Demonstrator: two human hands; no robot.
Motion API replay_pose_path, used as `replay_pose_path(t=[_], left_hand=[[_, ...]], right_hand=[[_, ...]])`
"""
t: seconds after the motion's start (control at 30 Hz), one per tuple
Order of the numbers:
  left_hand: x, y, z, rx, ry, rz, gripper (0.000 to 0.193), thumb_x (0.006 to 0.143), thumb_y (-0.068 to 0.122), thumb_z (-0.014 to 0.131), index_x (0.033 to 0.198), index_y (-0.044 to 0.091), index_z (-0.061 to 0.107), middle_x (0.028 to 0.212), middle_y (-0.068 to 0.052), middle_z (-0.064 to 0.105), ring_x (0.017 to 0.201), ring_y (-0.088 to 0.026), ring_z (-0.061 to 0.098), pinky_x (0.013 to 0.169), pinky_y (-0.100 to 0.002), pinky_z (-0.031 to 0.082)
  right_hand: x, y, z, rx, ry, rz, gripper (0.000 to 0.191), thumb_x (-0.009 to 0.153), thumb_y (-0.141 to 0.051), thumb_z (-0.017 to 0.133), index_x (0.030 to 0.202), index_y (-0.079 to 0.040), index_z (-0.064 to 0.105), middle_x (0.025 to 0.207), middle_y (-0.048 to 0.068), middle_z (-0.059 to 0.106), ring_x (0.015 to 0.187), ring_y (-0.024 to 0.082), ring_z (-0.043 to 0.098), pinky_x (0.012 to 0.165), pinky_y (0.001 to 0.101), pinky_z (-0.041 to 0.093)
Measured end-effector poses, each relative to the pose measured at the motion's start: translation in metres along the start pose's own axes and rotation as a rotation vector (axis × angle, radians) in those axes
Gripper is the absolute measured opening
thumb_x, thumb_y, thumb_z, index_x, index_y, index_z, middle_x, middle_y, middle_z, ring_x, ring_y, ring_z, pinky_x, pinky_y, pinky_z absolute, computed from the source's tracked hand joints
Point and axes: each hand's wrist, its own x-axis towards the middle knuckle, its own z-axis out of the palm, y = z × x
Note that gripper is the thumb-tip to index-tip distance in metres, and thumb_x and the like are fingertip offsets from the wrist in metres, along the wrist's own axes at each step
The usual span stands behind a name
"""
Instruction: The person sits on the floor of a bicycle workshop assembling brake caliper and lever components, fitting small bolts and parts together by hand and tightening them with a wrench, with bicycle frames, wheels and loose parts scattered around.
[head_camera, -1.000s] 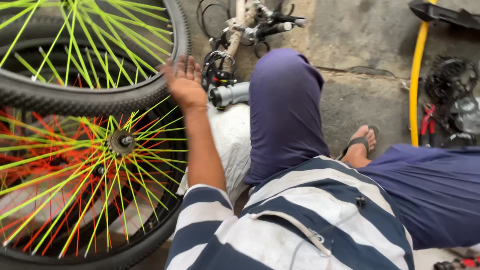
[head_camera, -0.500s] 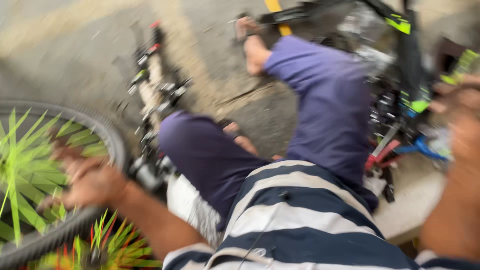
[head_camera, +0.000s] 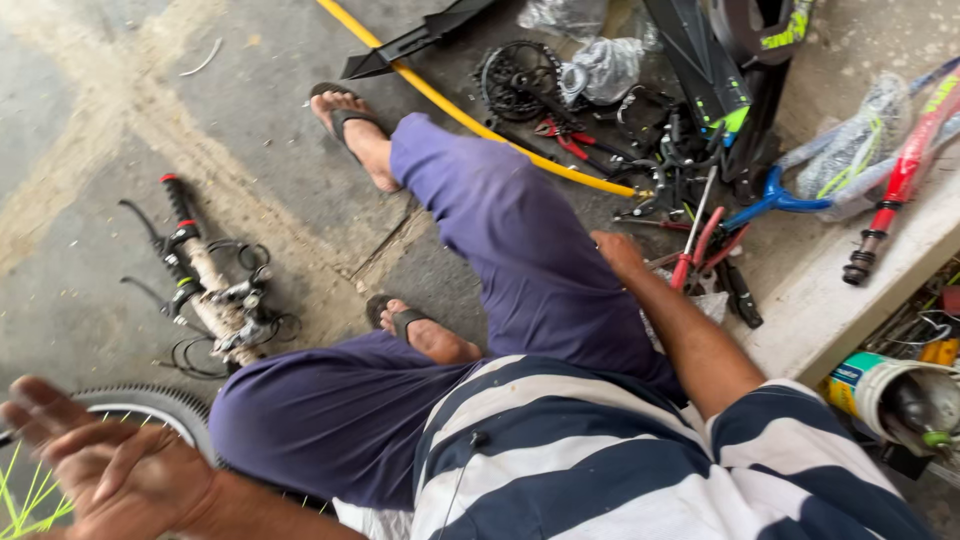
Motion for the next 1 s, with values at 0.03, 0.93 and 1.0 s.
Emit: replay_pose_path(t=[0.03, 0.93, 1.0], left_hand=[[0.004, -0.007, 0.0, -0.009, 0.03, 0.009, 0.097, 0.099, 0.064, 0.046, 0.171, 0.003, 0.024, 0.172, -0.022, 0.025, 0.133, -0.029, 0.056, 0.082, -0.029, 0.063], [0.015, -0.044, 0.037, 0.738, 0.613, 0.248, 0.108, 0.086, 0.095, 0.049, 0.146, 0.005, 0.05, 0.13, -0.016, 0.061, 0.111, -0.026, 0.058, 0.099, -0.041, 0.046], [0.017, -0.05, 0.041, 0.751, 0.601, 0.259, 0.107, 0.09, 0.096, 0.05, 0.146, 0.004, 0.049, 0.128, -0.017, 0.06, 0.111, -0.028, 0.057, 0.099, -0.042, 0.046]], right_hand=[[-0.001, 0.006, 0.0, 0.007, 0.033, -0.029, 0.027, 0.088, -0.029, 0.067, 0.107, -0.01, 0.072, 0.103, 0.02, 0.073, 0.101, 0.041, 0.069, 0.084, 0.0493, 0.053], [0.15, -0.011, -0.08, -0.418, -0.141, 0.295, 0.048, 0.086, -0.044, 0.074, 0.129, -0.023, 0.071, 0.138, 0.011, 0.07, 0.13, 0.034, 0.064, 0.108, 0.0462, 0.052], [0.141, -0.019, -0.082, -0.415, -0.147, 0.325, 0.059, 0.086, -0.046, 0.076, 0.135, -0.016, 0.061, 0.136, 0.017, 0.07, 0.129, 0.036, 0.063, 0.107, 0.0469, 0.051]])
